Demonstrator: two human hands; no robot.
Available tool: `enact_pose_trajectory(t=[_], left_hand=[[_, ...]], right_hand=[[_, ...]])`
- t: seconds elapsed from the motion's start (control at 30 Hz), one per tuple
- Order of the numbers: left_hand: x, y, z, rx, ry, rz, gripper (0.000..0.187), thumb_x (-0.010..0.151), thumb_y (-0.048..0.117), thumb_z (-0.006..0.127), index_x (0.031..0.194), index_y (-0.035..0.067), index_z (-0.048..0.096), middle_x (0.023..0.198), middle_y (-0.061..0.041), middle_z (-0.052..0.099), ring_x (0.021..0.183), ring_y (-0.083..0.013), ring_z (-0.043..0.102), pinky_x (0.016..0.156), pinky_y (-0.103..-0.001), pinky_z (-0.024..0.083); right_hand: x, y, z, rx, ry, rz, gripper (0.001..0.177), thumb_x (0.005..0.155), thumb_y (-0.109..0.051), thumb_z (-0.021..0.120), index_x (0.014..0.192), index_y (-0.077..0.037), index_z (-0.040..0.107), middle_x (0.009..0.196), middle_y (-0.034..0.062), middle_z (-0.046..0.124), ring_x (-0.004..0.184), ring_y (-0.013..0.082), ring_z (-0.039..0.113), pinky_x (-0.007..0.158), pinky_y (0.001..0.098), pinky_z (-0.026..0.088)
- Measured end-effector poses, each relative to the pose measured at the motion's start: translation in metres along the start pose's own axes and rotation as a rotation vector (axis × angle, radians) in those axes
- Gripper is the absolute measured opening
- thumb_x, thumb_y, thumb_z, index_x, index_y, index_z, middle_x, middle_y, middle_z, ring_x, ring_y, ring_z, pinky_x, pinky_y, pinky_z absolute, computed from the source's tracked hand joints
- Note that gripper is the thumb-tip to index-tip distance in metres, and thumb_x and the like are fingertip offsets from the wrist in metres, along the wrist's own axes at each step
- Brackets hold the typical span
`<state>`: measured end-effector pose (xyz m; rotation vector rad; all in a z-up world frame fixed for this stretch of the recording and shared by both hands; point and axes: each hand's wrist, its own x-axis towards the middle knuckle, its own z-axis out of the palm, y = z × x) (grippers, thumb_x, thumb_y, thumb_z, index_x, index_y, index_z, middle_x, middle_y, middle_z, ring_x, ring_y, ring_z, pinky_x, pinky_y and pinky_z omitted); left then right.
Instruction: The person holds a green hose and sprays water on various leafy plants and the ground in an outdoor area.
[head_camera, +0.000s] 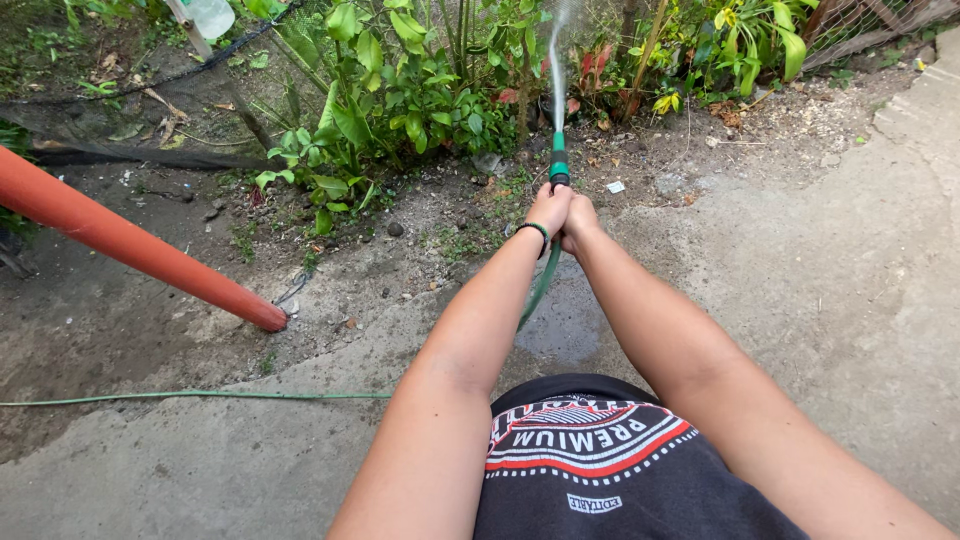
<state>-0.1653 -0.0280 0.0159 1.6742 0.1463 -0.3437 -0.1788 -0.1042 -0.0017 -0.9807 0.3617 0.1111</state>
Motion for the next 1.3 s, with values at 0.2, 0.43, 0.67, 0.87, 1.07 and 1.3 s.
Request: enact_pose_trajectory(t=[0.2, 0.43, 0.67, 0.87, 1.07, 1.3], left_hand=[[0.005, -0.021, 0.002, 0.027, -0.004, 0.056, 0.062, 0.091, 0.038, 0.052, 0.145, 0.008, 0.048, 0.127, -0.020, 0.067, 0.114, -0.0312, 0.065, 0.095, -0.042, 0.050], [0.005, -0.029, 0.003, 0.163, -0.019, 0.110, 0.068, 0.095, 0.045, 0.048, 0.154, 0.014, 0.039, 0.133, -0.016, 0.064, 0.121, -0.0273, 0.061, 0.102, -0.036, 0.046], [0.001, -0.025, -0.003, 0.160, -0.130, 0.072, 0.051, 0.089, 0.041, 0.048, 0.128, 0.010, 0.063, 0.111, -0.016, 0.073, 0.102, -0.0302, 0.068, 0.087, -0.042, 0.052], [-0.024, -0.019, -0.014, 0.091, 0.031, -0.009, 0.050, 0.086, 0.042, 0.054, 0.126, 0.012, 0.057, 0.107, -0.017, 0.069, 0.099, -0.0321, 0.068, 0.085, -0.043, 0.053], [-0.017, -0.036, -0.032, 0.128, 0.217, 0.032, 0.084, 0.085, 0.049, 0.052, 0.155, 0.011, 0.027, 0.137, -0.026, 0.056, 0.124, -0.0398, 0.057, 0.103, -0.043, 0.045], [-0.018, -0.037, -0.076, 0.112, 0.205, -0.020, 0.081, 0.085, 0.052, 0.049, 0.156, 0.017, 0.035, 0.141, -0.021, 0.059, 0.127, -0.0360, 0.058, 0.105, -0.040, 0.044]], right_hand=[[-0.006, 0.011, 0.000, 0.067, 0.021, 0.011, 0.024, 0.101, -0.030, 0.056, 0.097, -0.007, 0.060, 0.079, 0.0045, 0.063, 0.066, 0.0188, 0.060, 0.056, 0.0373, 0.048], [-0.014, 0.020, -0.005, 0.162, 0.012, -0.114, 0.025, 0.105, -0.027, 0.053, 0.094, -0.007, 0.061, 0.080, 0.0045, 0.062, 0.064, 0.0167, 0.057, 0.054, 0.0345, 0.046], [-0.020, 0.026, 0.001, 0.139, 0.106, -0.051, 0.018, 0.103, -0.021, 0.049, 0.096, -0.009, 0.060, 0.079, 0.0048, 0.062, 0.060, 0.0165, 0.057, 0.046, 0.0345, 0.043], [-0.013, 0.025, 0.005, 0.056, 0.050, 0.168, 0.018, 0.102, -0.027, 0.053, 0.098, -0.011, 0.060, 0.081, 0.0060, 0.063, 0.063, 0.0198, 0.058, 0.052, 0.0397, 0.047], [-0.007, 0.034, 0.021, -0.025, -0.113, 0.220, 0.020, 0.100, -0.031, 0.057, 0.096, -0.012, 0.059, 0.079, 0.0049, 0.062, 0.066, 0.0208, 0.059, 0.058, 0.0420, 0.048], [0.001, 0.058, 0.057, -0.052, -0.157, 0.089, 0.020, 0.103, -0.031, 0.056, 0.096, -0.013, 0.060, 0.079, 0.0027, 0.061, 0.067, 0.0174, 0.057, 0.060, 0.0379, 0.048]])
